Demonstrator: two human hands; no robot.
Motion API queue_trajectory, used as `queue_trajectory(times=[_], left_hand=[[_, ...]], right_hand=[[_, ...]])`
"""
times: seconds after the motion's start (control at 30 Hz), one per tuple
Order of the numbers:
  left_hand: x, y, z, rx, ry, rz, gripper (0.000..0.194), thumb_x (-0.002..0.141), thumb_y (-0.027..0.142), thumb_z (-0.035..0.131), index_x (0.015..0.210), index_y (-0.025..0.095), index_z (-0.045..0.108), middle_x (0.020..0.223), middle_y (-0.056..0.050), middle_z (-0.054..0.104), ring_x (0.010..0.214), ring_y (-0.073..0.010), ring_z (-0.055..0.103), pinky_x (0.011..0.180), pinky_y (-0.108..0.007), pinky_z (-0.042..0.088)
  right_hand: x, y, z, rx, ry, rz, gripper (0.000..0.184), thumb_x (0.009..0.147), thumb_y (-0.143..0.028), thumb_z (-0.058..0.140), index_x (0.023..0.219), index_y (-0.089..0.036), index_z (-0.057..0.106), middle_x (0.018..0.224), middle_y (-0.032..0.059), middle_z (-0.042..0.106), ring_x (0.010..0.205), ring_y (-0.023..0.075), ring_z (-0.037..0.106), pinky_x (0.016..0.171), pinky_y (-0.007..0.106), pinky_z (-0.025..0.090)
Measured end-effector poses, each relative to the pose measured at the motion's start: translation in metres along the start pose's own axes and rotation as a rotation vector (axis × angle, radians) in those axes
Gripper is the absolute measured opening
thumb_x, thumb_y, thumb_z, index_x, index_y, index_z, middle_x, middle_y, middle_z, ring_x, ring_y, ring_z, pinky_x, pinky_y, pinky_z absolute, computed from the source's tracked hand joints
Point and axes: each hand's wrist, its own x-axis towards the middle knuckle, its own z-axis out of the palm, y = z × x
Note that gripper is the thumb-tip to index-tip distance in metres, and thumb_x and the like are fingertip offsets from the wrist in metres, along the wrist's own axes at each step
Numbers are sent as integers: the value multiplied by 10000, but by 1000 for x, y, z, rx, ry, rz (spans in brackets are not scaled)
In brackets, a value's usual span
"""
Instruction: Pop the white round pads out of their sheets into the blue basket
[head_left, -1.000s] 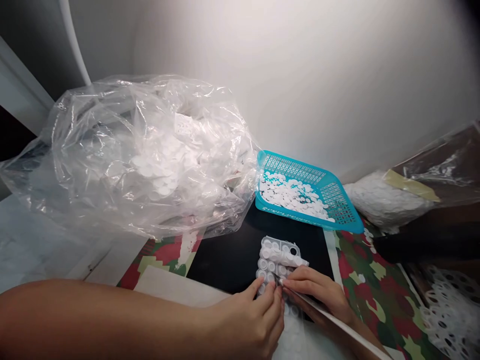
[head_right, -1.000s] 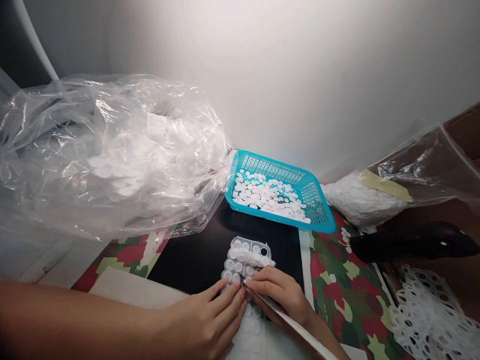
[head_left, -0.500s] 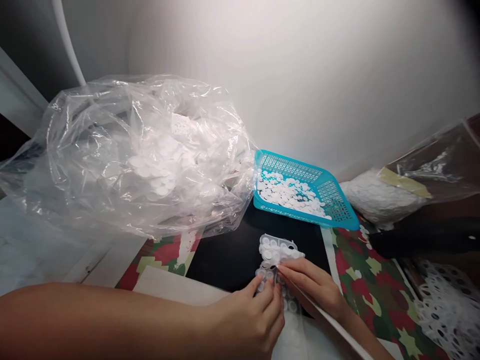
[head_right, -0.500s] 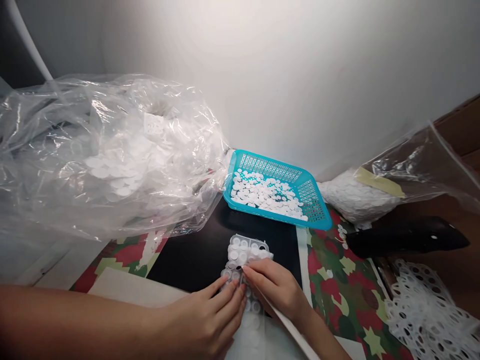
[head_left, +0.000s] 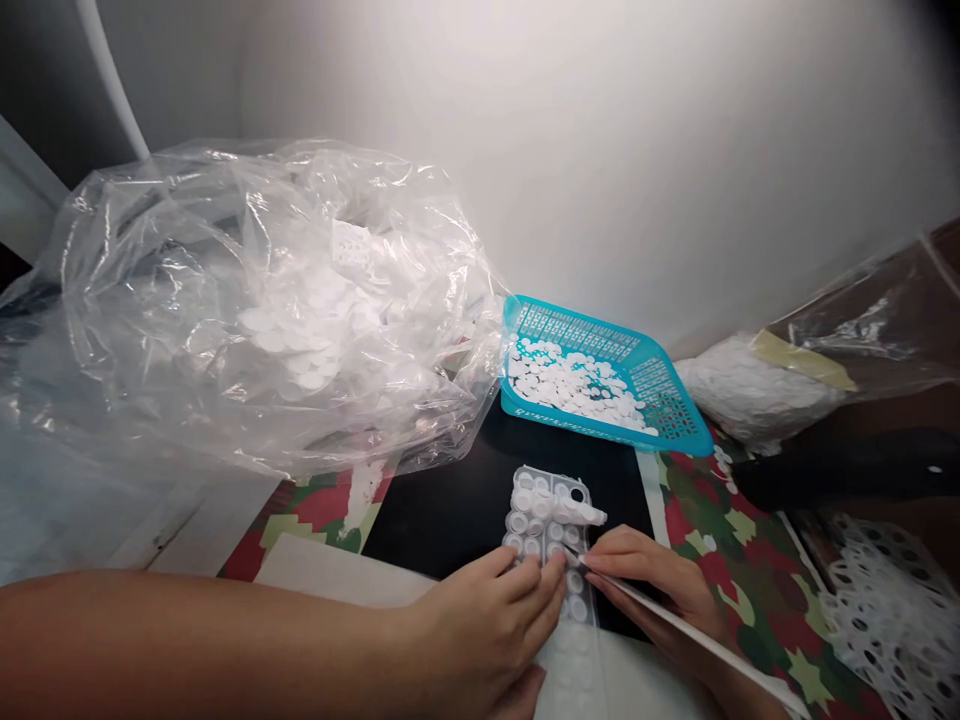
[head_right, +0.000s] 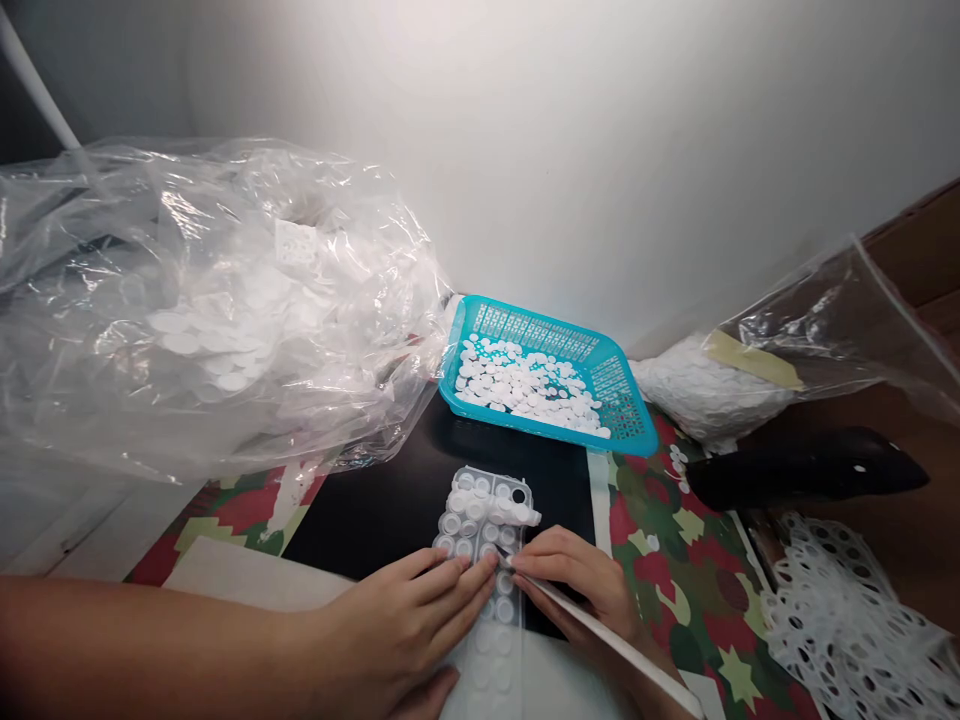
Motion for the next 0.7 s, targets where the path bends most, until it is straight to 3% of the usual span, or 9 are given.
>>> queue_trajectory(times=[0.43,0.7], left_hand=[[0,-1,-2,-5,-2,9,543,898,355,355,1296,-5,441,1403,-193,405,1106,-251,480,935,-346,351],[1,-1,-1,-6,3,5,532,892,356,363,1280,5,460,1391,-197,417,1092,-256,491,927,-359,351]], right_hand=[[2,2,3,-140,-20,-61,295,826,-62,581,1085,-184,653,893,83,688,773,171,657,667,262,569],[8,4,6,-303,29,-133,348,875,-89,510,1198,-186,599,981,103,684,883,204,654,751,325,561]])
